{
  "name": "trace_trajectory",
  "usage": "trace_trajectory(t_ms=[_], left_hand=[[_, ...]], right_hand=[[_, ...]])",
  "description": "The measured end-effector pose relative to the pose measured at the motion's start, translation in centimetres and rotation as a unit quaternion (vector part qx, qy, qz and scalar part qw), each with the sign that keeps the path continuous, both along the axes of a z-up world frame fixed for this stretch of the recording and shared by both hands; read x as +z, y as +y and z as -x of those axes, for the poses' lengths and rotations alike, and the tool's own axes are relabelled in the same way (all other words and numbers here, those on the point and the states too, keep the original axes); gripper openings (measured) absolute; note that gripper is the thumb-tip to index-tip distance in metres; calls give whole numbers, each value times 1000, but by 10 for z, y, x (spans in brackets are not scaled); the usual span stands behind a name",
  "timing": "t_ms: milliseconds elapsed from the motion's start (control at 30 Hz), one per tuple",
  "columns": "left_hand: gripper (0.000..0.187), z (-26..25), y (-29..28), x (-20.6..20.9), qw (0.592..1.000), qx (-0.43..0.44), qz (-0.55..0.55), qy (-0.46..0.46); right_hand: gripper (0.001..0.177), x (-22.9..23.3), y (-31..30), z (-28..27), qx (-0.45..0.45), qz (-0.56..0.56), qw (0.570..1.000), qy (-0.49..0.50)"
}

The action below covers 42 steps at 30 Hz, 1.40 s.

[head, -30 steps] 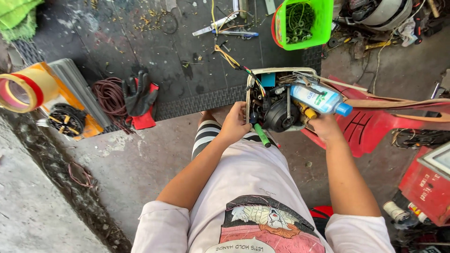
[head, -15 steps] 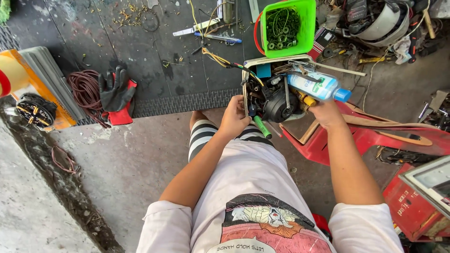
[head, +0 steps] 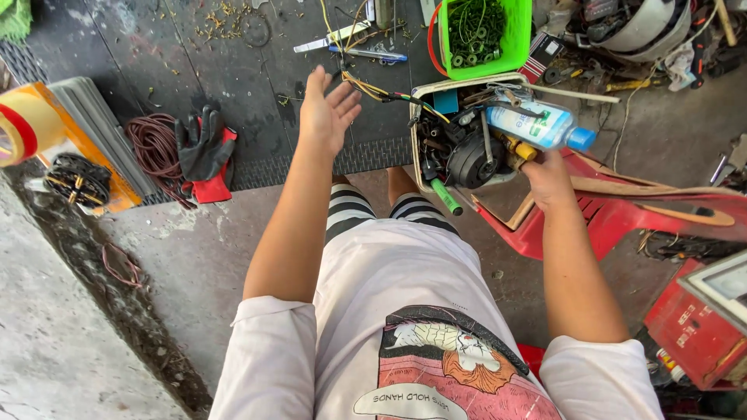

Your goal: The person is sorting through wires, using tools to manipulate components, and working on an electrical assembly in a cluttered workspace.

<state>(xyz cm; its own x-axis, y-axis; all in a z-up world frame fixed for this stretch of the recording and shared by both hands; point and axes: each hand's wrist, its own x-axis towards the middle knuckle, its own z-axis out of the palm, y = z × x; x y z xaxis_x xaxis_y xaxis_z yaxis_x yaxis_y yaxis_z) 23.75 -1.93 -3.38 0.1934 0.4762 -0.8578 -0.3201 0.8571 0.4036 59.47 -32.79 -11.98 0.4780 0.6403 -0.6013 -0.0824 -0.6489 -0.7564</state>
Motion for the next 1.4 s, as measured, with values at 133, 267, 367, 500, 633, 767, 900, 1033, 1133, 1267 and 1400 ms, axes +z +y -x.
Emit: trace_trajectory(t_ms=[133,267,367,500,633,767,900,1033,1133,1267,1400], left_hand=[[80,-12,18,7,999,4,32,35],[75,-19,9,30,997,-10,-47,-58],[63,-23,-7,77,978,-103,-160,-87],[58,-25,-39,107,943,-209,-247,-72],[48,-29,-74,100,920,-208,-306,-131],[42,-35,-93,118,893,-238,-360,-127],[39,-27,-96,120,884,-272,-352,-143],[34,-32,-101,124,906,-224,-266,-240],[34,-39,-104,130,916,-163,-177,-321],[31,-58,-99,139,911,-115,-91,-385],[29,-82,-84,108,920,-115,-115,-355]], right_hand=[[47,56,11,35,-65,63,994,55],[35,82,-13,53,-185,57,981,-11],[10,126,-17,78,-279,-16,933,-228],[10,202,16,115,-107,-127,859,-484],[55,244,70,150,190,-294,746,-567],[69,235,123,160,304,-303,646,-631],[73,227,136,146,288,-301,626,-659],[54,226,124,148,265,-297,650,-647],[53,234,114,142,254,-318,723,-559],[54,235,98,132,222,-370,809,-399],[43,217,80,111,236,-297,810,-446]])
